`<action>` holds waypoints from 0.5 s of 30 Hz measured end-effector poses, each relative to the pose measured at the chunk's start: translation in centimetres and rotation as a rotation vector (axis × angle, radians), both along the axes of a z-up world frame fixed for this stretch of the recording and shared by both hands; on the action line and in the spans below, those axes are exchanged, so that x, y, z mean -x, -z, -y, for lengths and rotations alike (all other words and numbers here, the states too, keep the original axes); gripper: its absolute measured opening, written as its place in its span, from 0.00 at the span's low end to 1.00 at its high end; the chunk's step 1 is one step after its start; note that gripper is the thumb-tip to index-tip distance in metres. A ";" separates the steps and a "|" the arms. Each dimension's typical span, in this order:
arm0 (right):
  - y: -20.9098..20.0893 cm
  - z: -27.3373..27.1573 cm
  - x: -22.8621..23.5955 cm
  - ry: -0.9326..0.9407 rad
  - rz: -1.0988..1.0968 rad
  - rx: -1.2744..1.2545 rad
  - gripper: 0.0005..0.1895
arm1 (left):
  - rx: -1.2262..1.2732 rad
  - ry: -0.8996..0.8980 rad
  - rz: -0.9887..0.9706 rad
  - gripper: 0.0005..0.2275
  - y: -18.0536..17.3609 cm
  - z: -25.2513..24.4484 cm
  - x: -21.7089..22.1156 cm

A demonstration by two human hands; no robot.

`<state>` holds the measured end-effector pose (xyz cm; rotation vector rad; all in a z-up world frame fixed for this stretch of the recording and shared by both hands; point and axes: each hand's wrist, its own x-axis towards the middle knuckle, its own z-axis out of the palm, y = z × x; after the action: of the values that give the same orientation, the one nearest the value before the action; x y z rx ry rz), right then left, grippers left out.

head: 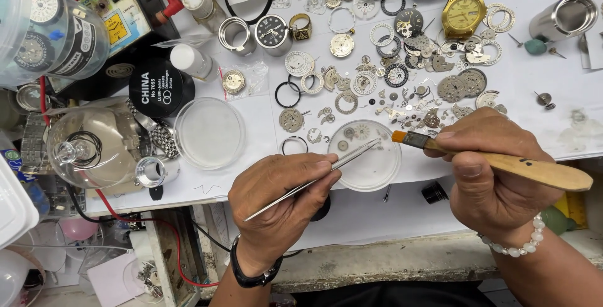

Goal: The person uses tweezers to hold a small watch component and a brush to clean it over a small dish. The person repeatedly brushes the component while holding it steady with the tweezers.

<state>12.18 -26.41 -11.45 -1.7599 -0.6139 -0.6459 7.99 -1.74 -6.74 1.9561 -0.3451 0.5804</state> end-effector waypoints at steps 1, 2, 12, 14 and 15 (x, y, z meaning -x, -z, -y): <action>0.0 0.0 0.0 -0.002 -0.002 0.003 0.10 | -0.002 0.002 0.000 0.08 0.0 0.0 0.0; -0.2 0.0 0.0 -0.001 -0.002 0.003 0.10 | -0.001 0.003 0.001 0.08 0.0 0.1 0.0; -3.0 -0.9 -0.2 -0.057 -0.136 0.089 0.14 | -0.009 -0.009 0.004 0.08 -0.2 -0.4 0.1; -4.5 -1.3 -0.6 -0.115 -0.177 0.166 0.12 | -0.012 -0.008 0.012 0.07 -0.1 -0.7 0.3; -5.2 -1.6 -0.9 -0.166 -0.140 0.263 0.12 | -0.004 0.004 0.013 0.08 -0.1 -0.7 0.3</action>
<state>13.07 -24.82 -6.23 -1.9536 -0.7654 -0.3352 7.65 -1.00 -6.66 1.9559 -0.3578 0.5905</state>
